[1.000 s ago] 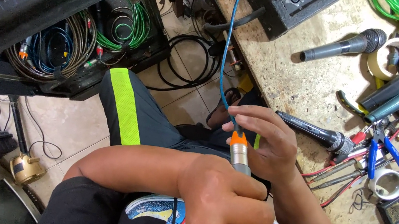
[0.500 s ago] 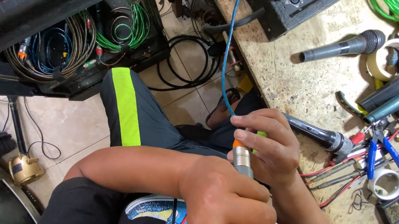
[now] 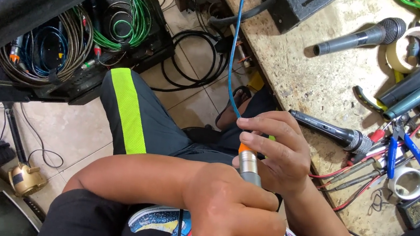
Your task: The person is testing a series of microphones by connecting them to audio cables and checking their functionality on a repair bench.
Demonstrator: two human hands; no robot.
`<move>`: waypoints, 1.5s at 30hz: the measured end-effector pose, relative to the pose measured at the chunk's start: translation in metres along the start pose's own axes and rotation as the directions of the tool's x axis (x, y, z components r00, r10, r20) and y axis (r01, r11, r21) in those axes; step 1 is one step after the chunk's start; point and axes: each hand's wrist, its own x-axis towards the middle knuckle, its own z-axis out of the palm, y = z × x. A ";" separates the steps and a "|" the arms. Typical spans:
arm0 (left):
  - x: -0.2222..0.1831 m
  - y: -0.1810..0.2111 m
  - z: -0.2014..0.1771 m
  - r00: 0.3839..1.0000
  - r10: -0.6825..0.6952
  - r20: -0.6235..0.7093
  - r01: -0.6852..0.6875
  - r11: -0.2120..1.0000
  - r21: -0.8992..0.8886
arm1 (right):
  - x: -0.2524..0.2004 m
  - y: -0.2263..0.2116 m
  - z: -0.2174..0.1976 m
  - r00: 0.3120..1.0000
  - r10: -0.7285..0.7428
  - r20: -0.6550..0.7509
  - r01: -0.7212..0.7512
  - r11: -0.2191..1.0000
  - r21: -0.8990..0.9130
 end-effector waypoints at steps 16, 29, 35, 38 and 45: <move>-0.010 -0.002 0.003 1.000 -0.016 0.004 0.016 1.000 0.015 | 0.005 0.002 0.000 1.000 -0.026 0.008 0.026 0.999 -0.033; -0.011 -0.093 0.002 0.348 -0.789 -0.506 0.400 0.614 -0.681 | -0.006 0.040 0.046 0.864 0.503 -0.003 -0.414 0.715 0.564; -0.012 -0.111 -0.007 0.200 -0.763 -0.615 0.439 0.631 -0.640 | -0.001 0.056 0.059 0.747 0.665 0.021 -0.550 0.599 0.582; -0.015 -0.119 -0.007 0.145 -0.765 -0.628 0.352 0.633 -0.690 | 0.001 0.061 0.064 0.726 0.687 0.005 -0.559 0.586 0.587; -0.014 -0.158 -0.122 -0.081 -0.624 -0.777 0.212 0.751 -0.625 | -0.021 0.038 0.052 0.679 0.734 -0.028 -0.678 0.641 0.359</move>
